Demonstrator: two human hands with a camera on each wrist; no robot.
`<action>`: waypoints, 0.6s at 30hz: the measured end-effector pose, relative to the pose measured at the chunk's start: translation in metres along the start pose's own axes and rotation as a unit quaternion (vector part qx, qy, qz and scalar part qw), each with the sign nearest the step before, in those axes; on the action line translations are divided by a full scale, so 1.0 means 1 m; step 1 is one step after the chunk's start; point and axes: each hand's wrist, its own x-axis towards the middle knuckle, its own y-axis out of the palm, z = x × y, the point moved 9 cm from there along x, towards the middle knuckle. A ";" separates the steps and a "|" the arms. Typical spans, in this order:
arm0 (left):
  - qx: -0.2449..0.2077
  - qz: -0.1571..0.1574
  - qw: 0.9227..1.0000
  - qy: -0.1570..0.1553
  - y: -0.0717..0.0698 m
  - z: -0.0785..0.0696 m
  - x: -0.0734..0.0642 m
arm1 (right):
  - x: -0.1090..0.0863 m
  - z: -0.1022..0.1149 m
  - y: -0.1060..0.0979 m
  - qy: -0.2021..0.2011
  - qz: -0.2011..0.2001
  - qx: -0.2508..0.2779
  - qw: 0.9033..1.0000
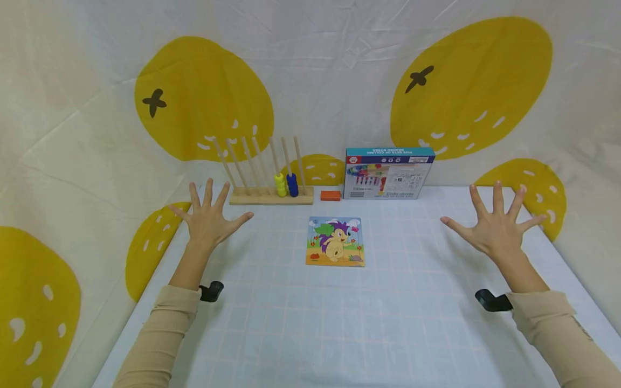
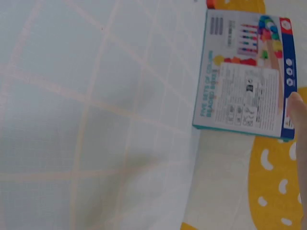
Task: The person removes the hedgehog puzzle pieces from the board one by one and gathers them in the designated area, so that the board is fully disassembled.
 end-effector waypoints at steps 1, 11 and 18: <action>-0.001 0.001 1.000 0.000 0.000 0.000 0.000 | 0.000 0.000 0.000 0.000 0.001 -0.001 1.000; -0.003 0.016 1.000 -0.003 0.003 -0.001 -0.003 | 0.000 0.001 0.003 -0.005 0.002 0.040 0.999; -0.032 -0.022 0.999 0.020 0.000 -0.017 -0.004 | 0.004 0.030 0.012 -0.062 0.015 0.154 0.986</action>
